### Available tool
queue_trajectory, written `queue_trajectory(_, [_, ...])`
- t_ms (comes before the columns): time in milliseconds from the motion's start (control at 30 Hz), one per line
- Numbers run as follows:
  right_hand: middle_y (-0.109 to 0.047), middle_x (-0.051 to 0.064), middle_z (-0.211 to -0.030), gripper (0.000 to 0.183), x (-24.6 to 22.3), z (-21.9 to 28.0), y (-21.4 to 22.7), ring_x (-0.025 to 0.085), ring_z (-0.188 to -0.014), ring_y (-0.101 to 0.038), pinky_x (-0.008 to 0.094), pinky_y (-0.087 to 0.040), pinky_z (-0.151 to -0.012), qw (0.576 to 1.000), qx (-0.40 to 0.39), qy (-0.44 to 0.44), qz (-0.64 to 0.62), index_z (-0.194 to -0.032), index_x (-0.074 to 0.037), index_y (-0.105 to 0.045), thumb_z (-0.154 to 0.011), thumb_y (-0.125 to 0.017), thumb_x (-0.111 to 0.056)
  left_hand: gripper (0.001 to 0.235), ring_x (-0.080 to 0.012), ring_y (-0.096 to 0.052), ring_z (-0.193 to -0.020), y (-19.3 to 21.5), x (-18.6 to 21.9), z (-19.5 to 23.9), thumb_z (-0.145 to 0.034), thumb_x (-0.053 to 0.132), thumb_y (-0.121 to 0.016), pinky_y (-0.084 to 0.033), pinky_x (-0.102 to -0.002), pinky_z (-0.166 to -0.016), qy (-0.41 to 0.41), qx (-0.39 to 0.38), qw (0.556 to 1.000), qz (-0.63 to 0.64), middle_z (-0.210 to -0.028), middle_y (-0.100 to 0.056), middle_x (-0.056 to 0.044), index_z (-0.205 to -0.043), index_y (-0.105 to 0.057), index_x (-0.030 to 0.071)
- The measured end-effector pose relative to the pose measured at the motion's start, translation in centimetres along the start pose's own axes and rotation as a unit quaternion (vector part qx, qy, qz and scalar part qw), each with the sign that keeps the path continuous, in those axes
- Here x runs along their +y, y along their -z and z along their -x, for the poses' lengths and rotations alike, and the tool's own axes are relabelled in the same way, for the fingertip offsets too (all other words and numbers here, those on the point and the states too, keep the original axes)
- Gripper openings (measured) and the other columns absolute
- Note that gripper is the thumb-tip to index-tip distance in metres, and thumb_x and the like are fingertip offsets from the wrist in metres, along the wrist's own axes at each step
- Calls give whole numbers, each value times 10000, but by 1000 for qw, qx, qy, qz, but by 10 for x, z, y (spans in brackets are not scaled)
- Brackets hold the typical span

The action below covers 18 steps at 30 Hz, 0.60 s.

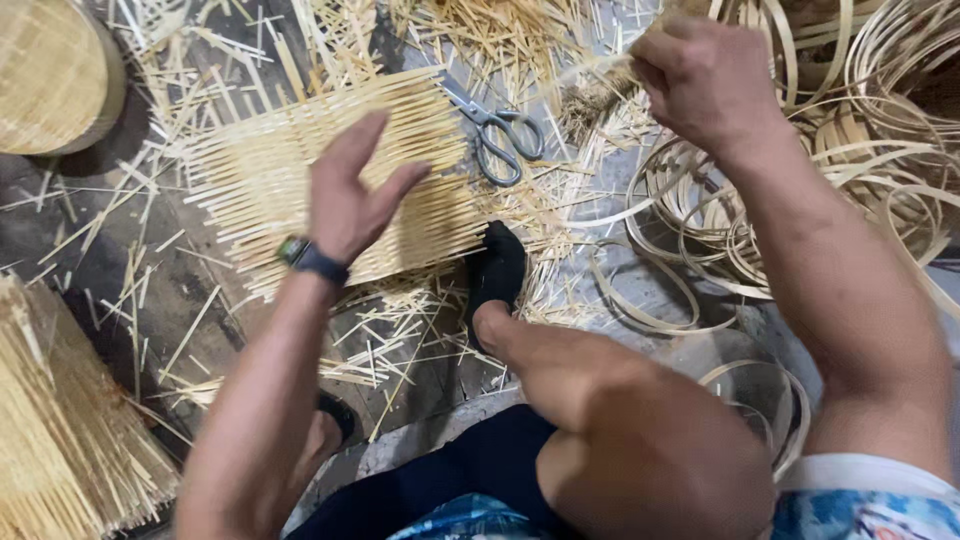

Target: The person repeatedly trims the edges of rectangular bamboo mats using shears. They place a circular wooden template on each mat, cut around it, and set the trimmed pieces aside.

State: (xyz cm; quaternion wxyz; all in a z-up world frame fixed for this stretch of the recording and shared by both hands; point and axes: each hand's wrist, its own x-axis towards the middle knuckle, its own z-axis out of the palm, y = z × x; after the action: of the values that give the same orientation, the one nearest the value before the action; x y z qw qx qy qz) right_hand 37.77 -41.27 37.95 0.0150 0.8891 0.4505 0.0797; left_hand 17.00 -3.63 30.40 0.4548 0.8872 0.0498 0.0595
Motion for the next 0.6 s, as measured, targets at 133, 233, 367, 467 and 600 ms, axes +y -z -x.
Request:
queue_trajectory(133, [-700,36,-758,195,-50,-53,63,146,-688,-668,349,-552,-727,998,0,45,-50,-932,-99,-780,-1112,-712,-135,736,-254,-669,-1156,-23,34,-26,-1003,577,-617,-551,-371,-1000,95,-21,925,367,-1247,-739,-139,-1487,-522,31])
queue_trajectory(233, [-745,52,-845,107,-78,-82,86,172,-768,-685,362,-573,-735,992,38,55,-112,-994,-79,-798,-1062,-719,-99,706,-203,-701,-939,-11,34,-11,-1013,581,-499,-590,-355,-803,192,-21,756,626,-1034,-735,-103,-1448,-573,31])
queue_trajectory(367, [-738,117,-858,117,-113,-106,97,175,-725,-703,343,-598,-677,963,-33,-112,-241,-1034,-32,-783,-1001,-722,-126,668,-209,-676,-871,11,23,38,-1007,570,-463,-587,-358,-760,166,59,653,736,-947,-694,-101,-1382,-550,24])
queue_trajectory(467, [-726,99,-837,219,-147,-114,91,137,-703,-724,304,-624,-642,892,-90,-210,-390,-1046,6,-729,-977,-720,-201,566,-138,-567,-765,16,9,63,-1060,504,-492,-503,-305,-664,146,112,604,775,-850,-589,-16,-1363,-570,33])
queue_trajectory(600, [-717,36,-783,297,-180,-113,74,95,-616,-704,264,-629,-550,769,-110,-262,-573,-1042,-46,-727,-995,-655,-330,590,-86,-416,-630,34,-17,74,-1066,511,-515,-345,-238,-505,142,147,576,791,-707,-444,38,-1328,-620,-7])
